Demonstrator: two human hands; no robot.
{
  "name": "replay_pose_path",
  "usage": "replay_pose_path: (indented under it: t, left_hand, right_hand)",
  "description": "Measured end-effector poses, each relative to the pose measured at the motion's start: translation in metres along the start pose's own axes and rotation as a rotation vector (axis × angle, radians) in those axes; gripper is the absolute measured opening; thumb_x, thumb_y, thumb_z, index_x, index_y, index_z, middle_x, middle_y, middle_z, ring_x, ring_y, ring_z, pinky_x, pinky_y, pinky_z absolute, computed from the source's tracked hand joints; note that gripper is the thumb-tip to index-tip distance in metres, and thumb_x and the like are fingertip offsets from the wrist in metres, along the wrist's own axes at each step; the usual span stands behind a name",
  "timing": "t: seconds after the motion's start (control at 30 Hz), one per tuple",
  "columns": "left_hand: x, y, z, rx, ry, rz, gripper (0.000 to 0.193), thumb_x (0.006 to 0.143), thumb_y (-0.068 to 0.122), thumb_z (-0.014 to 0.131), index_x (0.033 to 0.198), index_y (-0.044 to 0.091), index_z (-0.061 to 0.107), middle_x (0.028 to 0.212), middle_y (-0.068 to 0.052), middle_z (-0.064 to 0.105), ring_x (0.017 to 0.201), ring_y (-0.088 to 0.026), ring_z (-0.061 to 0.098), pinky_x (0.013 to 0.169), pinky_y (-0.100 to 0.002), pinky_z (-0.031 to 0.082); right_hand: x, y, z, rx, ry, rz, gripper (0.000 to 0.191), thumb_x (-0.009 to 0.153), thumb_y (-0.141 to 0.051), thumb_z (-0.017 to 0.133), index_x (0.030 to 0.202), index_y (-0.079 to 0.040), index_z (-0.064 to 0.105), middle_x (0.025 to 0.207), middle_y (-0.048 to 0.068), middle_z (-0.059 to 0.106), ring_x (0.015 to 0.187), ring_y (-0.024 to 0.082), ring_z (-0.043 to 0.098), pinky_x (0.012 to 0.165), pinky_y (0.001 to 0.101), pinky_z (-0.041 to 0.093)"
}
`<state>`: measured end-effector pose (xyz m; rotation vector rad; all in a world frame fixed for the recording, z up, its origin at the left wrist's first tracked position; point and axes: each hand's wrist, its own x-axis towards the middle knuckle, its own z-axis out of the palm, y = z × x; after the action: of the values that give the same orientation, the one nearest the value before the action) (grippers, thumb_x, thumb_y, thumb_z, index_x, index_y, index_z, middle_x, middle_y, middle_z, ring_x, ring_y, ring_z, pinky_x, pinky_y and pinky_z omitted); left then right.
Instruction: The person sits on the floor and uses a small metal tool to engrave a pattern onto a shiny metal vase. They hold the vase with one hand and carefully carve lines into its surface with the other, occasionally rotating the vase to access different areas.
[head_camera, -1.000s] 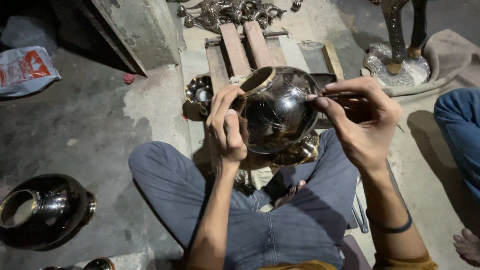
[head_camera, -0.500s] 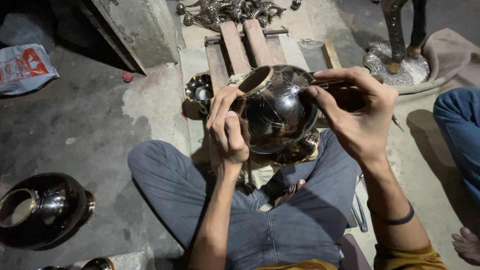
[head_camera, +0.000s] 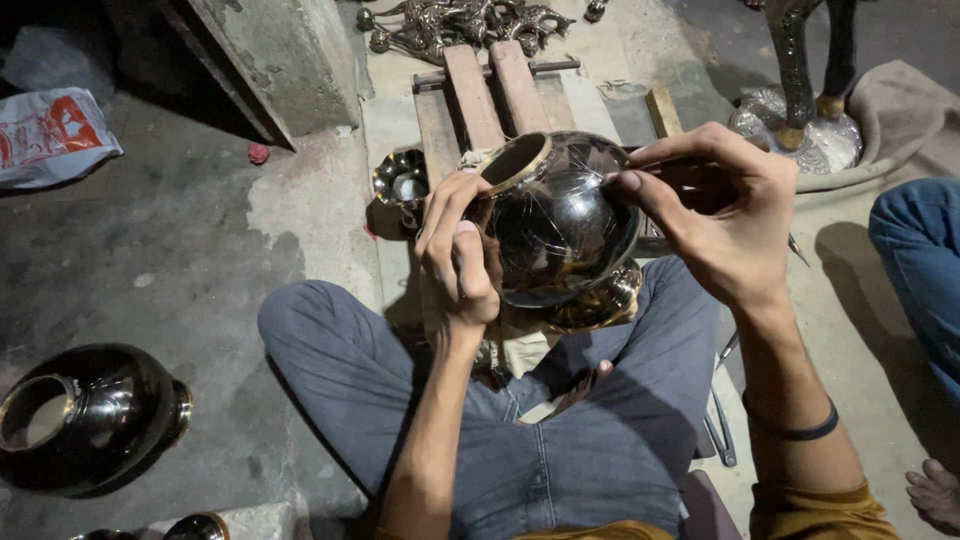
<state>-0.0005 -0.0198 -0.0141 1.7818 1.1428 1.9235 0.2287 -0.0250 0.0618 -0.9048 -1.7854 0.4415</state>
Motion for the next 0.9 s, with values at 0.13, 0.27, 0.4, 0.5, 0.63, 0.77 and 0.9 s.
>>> replay_pose_path:
  t: [0.13,0.27,0.4,0.5,0.63,0.77,0.9]
  left_hand:
    - [0.0,0.0,0.0,0.025,0.0,0.016,0.044,0.091,0.016,0.038,0.116,-0.01,0.062,0.128,-0.026,0.066,0.127,-0.04,0.063,0.118,-0.044,0.046]
    - [0.0,-0.001,0.0,0.044,-0.003,0.03,0.044,0.091,0.017,0.038,0.116,-0.01,0.062,0.128,-0.026,0.066,0.127,-0.041,0.063,0.117,-0.045,0.046]
    - [-0.001,0.0,0.0,0.033,0.001,0.004,0.045,0.091,0.017,0.037,0.116,-0.009,0.063,0.128,-0.026,0.066,0.127,-0.041,0.063,0.117,-0.045,0.046]
    - [0.002,0.001,0.001,0.033,0.019,0.038,0.045,0.092,0.021,0.039,0.115,-0.009,0.063,0.126,-0.026,0.066,0.125,-0.041,0.064,0.114,-0.045,0.046]
    - [0.001,0.006,-0.001,0.046,-0.004,-0.008,0.047,0.094,0.023,0.038,0.117,-0.009,0.063,0.129,-0.026,0.066,0.128,-0.041,0.063,0.116,-0.045,0.046]
    - [0.002,0.007,0.0,0.047,-0.006,0.015,0.046,0.093,0.022,0.039,0.116,-0.009,0.063,0.127,-0.026,0.066,0.127,-0.041,0.063,0.116,-0.045,0.046]
    - [0.001,0.006,0.001,0.042,0.001,0.017,0.045,0.092,0.02,0.038,0.117,-0.009,0.063,0.127,-0.027,0.066,0.127,-0.041,0.063,0.116,-0.045,0.046]
  right_hand:
    - [0.003,0.006,-0.002,-0.072,-0.03,-0.088,0.015,0.103,-0.002,0.078,0.115,0.003,0.071,0.1,0.014,0.075,0.085,0.014,0.077,0.075,0.0229,0.065]
    - [0.003,0.012,-0.004,-0.083,-0.036,-0.104,0.014,0.104,-0.003,0.078,0.114,0.003,0.071,0.097,0.013,0.075,0.081,0.013,0.076,0.071,0.0221,0.064]
    - [0.0,0.011,-0.002,-0.054,-0.028,-0.081,0.013,0.104,-0.004,0.079,0.113,0.002,0.072,0.092,0.012,0.075,0.079,0.012,0.075,0.068,0.0193,0.062]
    - [0.003,0.008,-0.001,-0.052,-0.031,-0.13,0.009,0.1,-0.002,0.078,0.106,0.002,0.072,0.094,0.01,0.075,0.069,0.008,0.071,0.058,0.0153,0.056]
    - [-0.002,-0.002,0.0,-0.123,0.016,-0.053,0.009,0.1,-0.001,0.081,0.103,0.004,0.073,0.088,0.009,0.073,0.074,0.006,0.067,0.064,0.0149,0.051]
    - [-0.001,-0.005,0.006,-0.115,0.057,-0.011,0.011,0.099,-0.001,0.082,0.105,0.002,0.073,0.091,0.007,0.074,0.074,0.005,0.067,0.064,0.0149,0.052]
    - [-0.002,-0.006,0.006,-0.122,0.062,-0.026,0.011,0.1,-0.001,0.082,0.105,0.002,0.073,0.095,0.007,0.075,0.077,0.005,0.071,0.067,0.0153,0.055]
